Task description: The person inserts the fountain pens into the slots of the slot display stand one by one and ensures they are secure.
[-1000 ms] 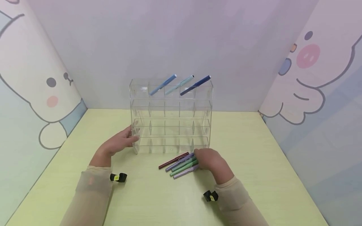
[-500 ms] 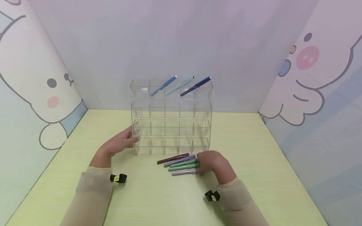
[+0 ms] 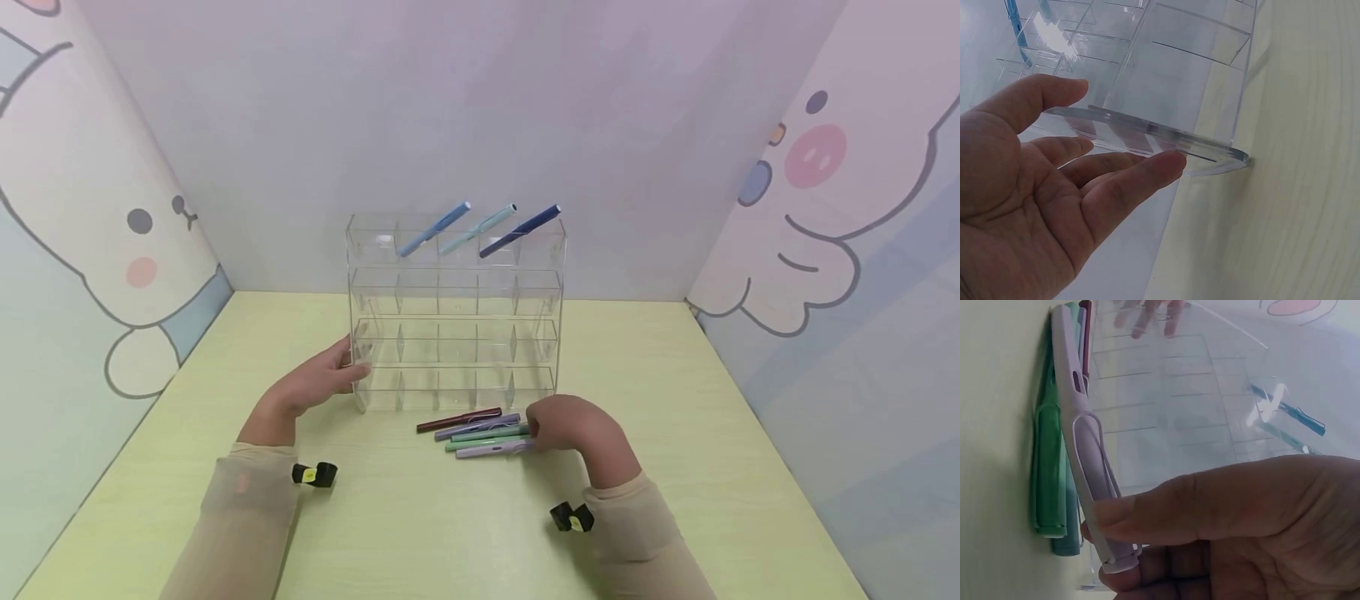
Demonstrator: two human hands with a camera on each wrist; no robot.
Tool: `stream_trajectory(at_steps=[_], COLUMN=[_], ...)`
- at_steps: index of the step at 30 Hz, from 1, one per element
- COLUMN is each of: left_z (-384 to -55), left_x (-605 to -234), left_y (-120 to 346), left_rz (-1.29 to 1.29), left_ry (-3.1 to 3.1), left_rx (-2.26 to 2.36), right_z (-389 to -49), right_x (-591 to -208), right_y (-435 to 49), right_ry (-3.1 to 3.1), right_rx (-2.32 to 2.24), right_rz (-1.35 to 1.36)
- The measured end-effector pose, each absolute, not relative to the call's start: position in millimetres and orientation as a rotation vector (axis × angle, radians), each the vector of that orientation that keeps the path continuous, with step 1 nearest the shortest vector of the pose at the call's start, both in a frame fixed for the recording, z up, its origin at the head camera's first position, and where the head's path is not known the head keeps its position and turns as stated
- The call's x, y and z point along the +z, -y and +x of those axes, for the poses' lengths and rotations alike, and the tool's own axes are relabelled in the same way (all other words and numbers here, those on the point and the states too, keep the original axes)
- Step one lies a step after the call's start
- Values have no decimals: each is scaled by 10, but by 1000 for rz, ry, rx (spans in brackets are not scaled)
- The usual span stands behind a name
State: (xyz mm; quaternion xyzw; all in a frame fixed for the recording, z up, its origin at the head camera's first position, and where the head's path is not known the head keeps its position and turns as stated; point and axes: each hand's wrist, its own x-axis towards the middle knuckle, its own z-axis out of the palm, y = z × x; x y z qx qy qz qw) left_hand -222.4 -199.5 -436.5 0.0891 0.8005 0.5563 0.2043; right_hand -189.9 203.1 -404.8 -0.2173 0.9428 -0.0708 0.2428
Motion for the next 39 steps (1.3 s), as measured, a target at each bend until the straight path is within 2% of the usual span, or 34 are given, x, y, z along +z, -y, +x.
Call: stream_trajectory(at_steps=[10, 17, 39], left_z=[-2226, -2219, -2239], left_x=[-4368, -4369, -4393], left_y=[1988, 1997, 1996], left_rz=[251, 245, 256], left_ry=[-2230, -2239, -2232], left_rx=[1556, 1546, 1558], right_z=[-1973, -1998, -2011], right_x=[-3921, -3842, -3754], right_y=[-2200, -2237, -2273], right_ry=[-2559, -2511, -2133], right_rx=[-478, -712, -1550], right_rz=[-677, -844, -996])
